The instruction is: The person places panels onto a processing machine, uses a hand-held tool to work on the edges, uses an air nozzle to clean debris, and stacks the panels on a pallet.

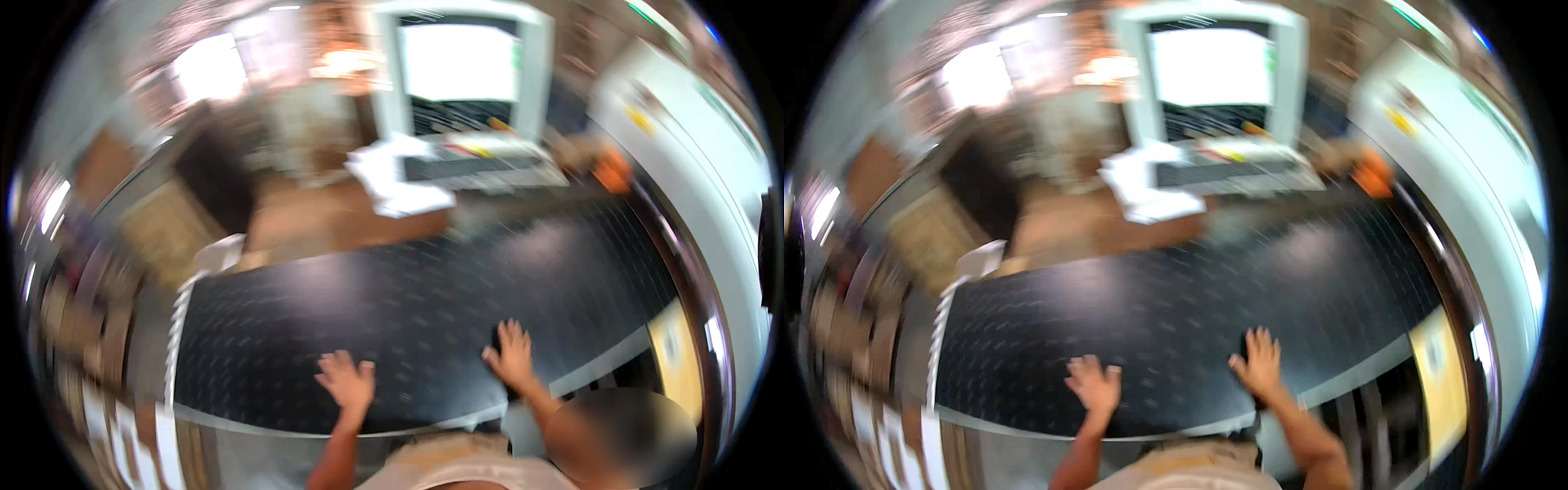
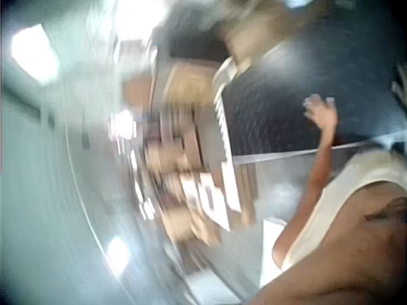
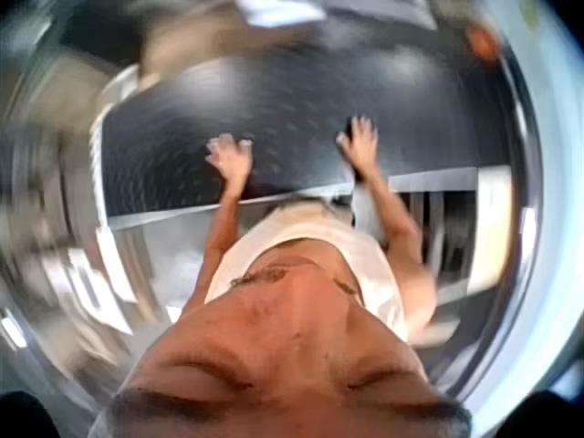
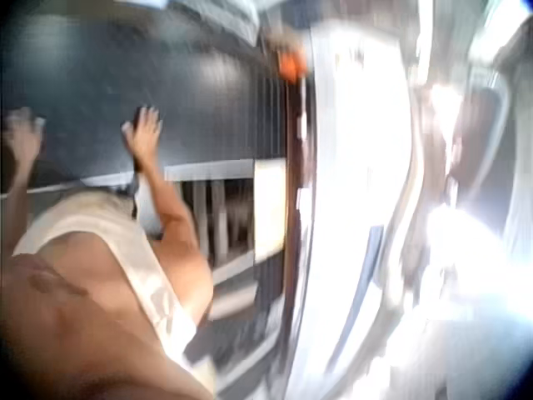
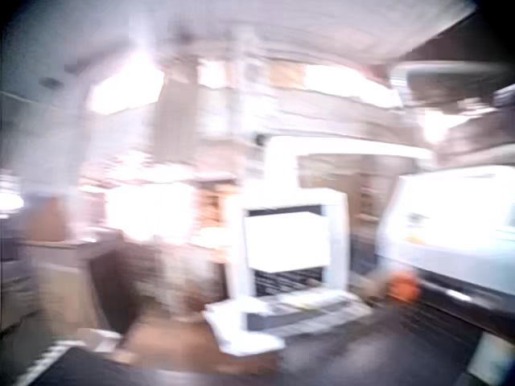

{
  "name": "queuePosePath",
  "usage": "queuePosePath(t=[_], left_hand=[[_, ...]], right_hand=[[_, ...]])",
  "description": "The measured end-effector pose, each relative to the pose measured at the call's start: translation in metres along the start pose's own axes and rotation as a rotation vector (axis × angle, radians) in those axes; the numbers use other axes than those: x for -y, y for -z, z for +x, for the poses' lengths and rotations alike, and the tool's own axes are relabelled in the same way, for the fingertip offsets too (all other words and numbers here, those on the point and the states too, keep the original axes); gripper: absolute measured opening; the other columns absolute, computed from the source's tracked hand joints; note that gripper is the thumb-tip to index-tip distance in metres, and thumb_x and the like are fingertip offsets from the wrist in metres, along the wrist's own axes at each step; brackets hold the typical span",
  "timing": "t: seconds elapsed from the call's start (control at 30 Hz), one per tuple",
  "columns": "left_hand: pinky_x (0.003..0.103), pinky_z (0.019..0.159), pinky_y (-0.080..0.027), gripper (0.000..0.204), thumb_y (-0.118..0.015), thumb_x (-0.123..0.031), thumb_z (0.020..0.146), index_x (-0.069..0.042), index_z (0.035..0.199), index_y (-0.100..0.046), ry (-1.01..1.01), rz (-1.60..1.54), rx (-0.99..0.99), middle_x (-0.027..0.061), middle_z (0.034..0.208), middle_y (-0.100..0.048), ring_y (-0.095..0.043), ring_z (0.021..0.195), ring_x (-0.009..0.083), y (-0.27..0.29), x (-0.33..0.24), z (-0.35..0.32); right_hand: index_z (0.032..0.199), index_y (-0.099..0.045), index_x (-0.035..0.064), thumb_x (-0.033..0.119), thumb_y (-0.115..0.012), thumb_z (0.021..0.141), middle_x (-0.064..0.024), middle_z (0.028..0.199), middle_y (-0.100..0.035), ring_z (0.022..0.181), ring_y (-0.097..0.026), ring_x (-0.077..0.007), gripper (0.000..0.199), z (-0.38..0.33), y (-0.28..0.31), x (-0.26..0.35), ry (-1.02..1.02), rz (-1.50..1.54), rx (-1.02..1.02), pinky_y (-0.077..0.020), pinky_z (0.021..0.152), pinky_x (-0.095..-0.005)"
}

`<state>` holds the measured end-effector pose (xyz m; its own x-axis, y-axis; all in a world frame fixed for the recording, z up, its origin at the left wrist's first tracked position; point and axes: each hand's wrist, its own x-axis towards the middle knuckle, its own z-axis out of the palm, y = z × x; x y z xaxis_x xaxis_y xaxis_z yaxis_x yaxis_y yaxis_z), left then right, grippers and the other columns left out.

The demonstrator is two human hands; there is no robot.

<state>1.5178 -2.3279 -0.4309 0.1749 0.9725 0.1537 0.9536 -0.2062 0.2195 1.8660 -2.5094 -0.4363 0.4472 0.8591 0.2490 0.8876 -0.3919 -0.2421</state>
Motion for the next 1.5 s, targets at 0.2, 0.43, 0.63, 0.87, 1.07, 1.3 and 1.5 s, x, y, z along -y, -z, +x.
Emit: queuePosePath(t=[0.2, 0.43, 0.63, 0.87, 1.07, 1.3, 1.5], left_hand=[[0.058, 0.122, -0.013, 0.071, -0.046, -0.045, 0.103, 0.001, 0.155, -0.031, -0.248, 0.112, 0.075, 0.028, 0.162, -0.025, -0.018, 0.152, 0.0437, -0.052, 0.004, 0.011], [0.062, 0.12, -0.013, 0.075, -0.049, -0.05, 0.101, 0.0, 0.154, -0.034, -0.658, -0.006, 0.139, 0.0287, 0.16, -0.029, -0.022, 0.15, 0.0452, -0.087, -0.179, -0.01], [0.062, 0.121, -0.013, 0.075, -0.046, -0.054, 0.101, -0.003, 0.155, -0.035, -0.664, 0.002, 0.124, 0.0259, 0.162, -0.028, -0.022, 0.15, 0.0455, -0.085, -0.208, -0.017], [0.059, 0.122, -0.013, 0.074, -0.053, -0.049, 0.098, -0.003, 0.154, -0.037, -0.71, -0.019, 0.146, 0.025, 0.162, -0.028, -0.022, 0.151, 0.0424, -0.084, -0.199, -0.005], [0.056, 0.123, -0.013, 0.071, -0.058, -0.042, 0.097, -0.004, 0.154, -0.037, -0.852, -0.108, 0.296, 0.0182, 0.163, -0.029, -0.023, 0.153, 0.0362, -0.068, -0.186, 0.03], [0.056, 0.122, -0.016, 0.073, -0.055, -0.05, 0.098, -0.011, 0.157, -0.035, -0.721, -0.042, 0.128, 0.012, 0.164, -0.031, -0.024, 0.152, 0.033, -0.117, -0.269, 0.126], [0.052, 0.125, -0.014, 0.07, -0.054, -0.047, 0.099, -0.02, 0.16, -0.031, -0.613, 0.074, 0.152, 0.0069, 0.167, -0.027, -0.022, 0.154, 0.0287, -0.14, -0.309, 0.157]], right_hand=[[0.154, -0.034, -0.001, 0.032, -0.066, 0.095, -0.0254, 0.154, -0.041, 0.14, -0.042, -0.0418, 0.075, -0.228, 0.027, -0.198, -1.396, 0.205, -0.251, -0.0323, 0.116, -0.0524], [0.146, -0.045, 0.0023, 0.01, -0.079, 0.081, -0.0236, 0.139, -0.058, 0.126, -0.059, -0.0334, 0.074, -0.287, -0.147, -0.138, -1.019, 0.966, -0.12, -0.0476, 0.105, -0.042], [0.124, -0.064, -0.0019, 0.02, -0.072, 0.092, -0.0178, 0.113, -0.071, 0.103, -0.066, -0.0265, 0.04, -0.271, -0.102, -0.172, -0.995, 1.004, -0.137, -0.0489, 0.094, -0.0374], [0.127, -0.059, 0.0104, 0.05, -0.056, 0.102, -0.0044, 0.086, -0.061, 0.065, -0.057, -0.0173, 0.047, -0.239, 0.03, -0.292, -1.149, 1.085, -1.519, -0.0496, 0.062, -0.0287], [0.114, -0.061, 0.0067, 0.057, -0.044, 0.104, -0.0103, 0.081, -0.067, 0.051, -0.056, -0.0152, 0.054, -0.19, 0.184, -0.399, -1.106, 0.996, -0.529, -0.0435, 0.046, -0.0309], [0.088, -0.068, -0.0007, 0.059, -0.053, 0.099, -0.0101, 0.064, -0.06, 0.049, -0.059, -0.0235, 0.063, -0.158, 0.254, -0.586, -1.292, -0.015, -0.221, -0.0479, 0.046, -0.0387], [0.138, -0.056, 0.0037, 0.043, -0.059, 0.099, -0.0107, 0.08, -0.064, 0.049, -0.062, -0.0238, 0.056, -0.088, 0.267, -0.661, -1.042, 0.116, -0.179, -0.05, 0.042, -0.0371]])
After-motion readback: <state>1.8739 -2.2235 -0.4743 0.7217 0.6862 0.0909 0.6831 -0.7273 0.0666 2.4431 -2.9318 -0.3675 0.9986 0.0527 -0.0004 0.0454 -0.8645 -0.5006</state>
